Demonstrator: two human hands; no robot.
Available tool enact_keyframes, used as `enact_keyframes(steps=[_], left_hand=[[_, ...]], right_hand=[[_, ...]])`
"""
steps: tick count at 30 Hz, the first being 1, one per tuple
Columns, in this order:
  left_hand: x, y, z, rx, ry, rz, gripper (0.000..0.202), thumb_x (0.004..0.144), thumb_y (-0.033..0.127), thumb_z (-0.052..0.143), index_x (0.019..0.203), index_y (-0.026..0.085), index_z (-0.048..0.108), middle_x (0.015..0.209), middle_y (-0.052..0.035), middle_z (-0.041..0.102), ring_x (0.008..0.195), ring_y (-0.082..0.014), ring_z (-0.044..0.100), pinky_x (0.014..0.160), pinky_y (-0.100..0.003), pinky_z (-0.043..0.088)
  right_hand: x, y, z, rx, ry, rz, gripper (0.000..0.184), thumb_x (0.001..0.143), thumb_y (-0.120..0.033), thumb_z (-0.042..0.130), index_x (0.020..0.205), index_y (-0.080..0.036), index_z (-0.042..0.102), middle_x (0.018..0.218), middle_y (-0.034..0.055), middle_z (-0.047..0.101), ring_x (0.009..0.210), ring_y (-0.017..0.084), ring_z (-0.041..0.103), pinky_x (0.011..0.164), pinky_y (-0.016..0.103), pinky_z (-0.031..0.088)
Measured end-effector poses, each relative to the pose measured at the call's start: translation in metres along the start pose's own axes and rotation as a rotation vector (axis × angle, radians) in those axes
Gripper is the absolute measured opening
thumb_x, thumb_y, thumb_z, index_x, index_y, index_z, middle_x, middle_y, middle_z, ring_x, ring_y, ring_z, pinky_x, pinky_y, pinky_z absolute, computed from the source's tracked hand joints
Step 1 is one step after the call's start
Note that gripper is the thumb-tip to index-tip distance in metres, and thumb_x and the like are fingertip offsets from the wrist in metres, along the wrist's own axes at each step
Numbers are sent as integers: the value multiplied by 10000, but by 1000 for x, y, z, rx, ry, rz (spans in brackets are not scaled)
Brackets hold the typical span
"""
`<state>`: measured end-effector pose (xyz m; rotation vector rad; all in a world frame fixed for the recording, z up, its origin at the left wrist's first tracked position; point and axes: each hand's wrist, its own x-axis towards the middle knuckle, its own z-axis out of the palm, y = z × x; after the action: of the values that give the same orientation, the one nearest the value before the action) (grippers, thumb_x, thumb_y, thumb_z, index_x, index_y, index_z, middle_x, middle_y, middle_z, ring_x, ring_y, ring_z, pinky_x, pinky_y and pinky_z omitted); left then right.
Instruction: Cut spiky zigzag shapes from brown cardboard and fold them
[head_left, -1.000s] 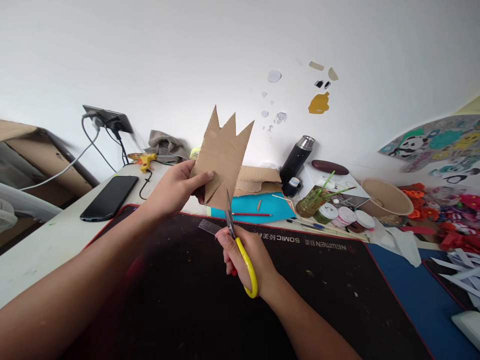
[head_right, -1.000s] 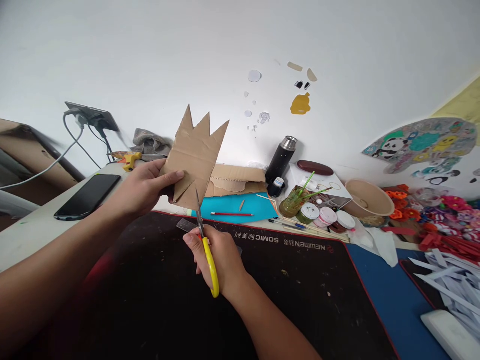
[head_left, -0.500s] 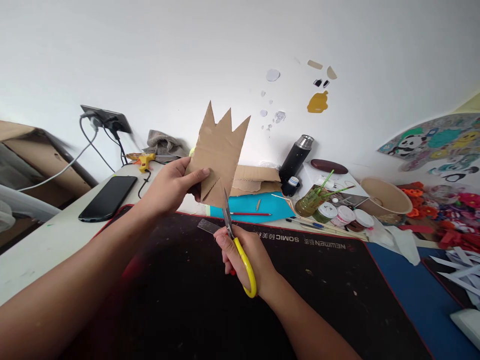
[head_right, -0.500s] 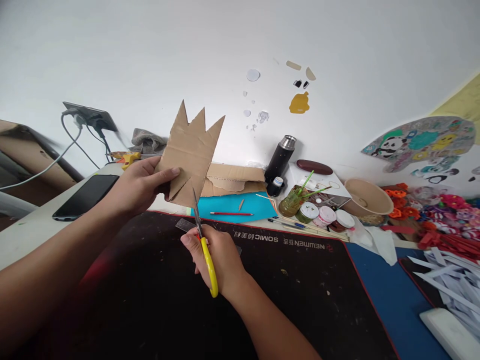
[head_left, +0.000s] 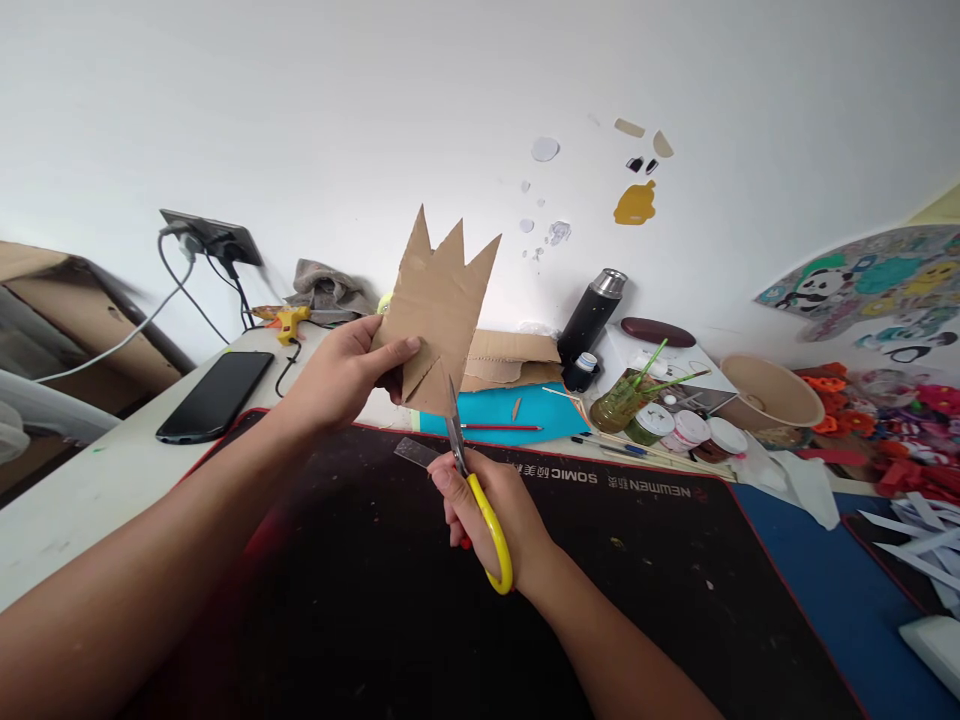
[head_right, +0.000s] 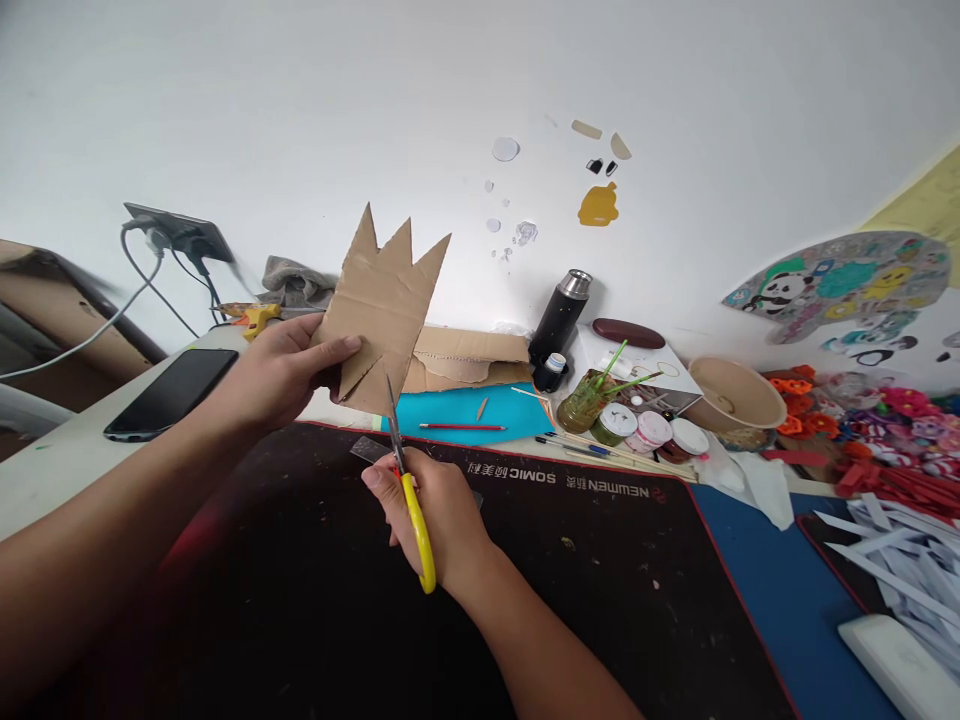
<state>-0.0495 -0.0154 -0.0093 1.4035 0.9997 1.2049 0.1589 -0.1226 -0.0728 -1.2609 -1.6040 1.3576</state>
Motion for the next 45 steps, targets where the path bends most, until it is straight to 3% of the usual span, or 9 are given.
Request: enact_keyframes(steps=[39,45], left_hand=[[-1,-2,1,-28,-10,-11,325,855,437,841,907,164,674,717,-17,681,544,-142,600,489,-265,504],[-2,0,3,-7,-11,7,321,853,435,841,835,176,653,663,-3,646,503,-132,578,453,-259,482]], right_hand=[[0,-2,1,6,10,11,472,1048,-683,574,1023,-226,686,630,-52,600,462,115,602,480,213,475],[-1,-5,0,-2,4,5,487,1058,-688,541,999,-221,666,614,-52,589,453,115,596,479,215,480]])
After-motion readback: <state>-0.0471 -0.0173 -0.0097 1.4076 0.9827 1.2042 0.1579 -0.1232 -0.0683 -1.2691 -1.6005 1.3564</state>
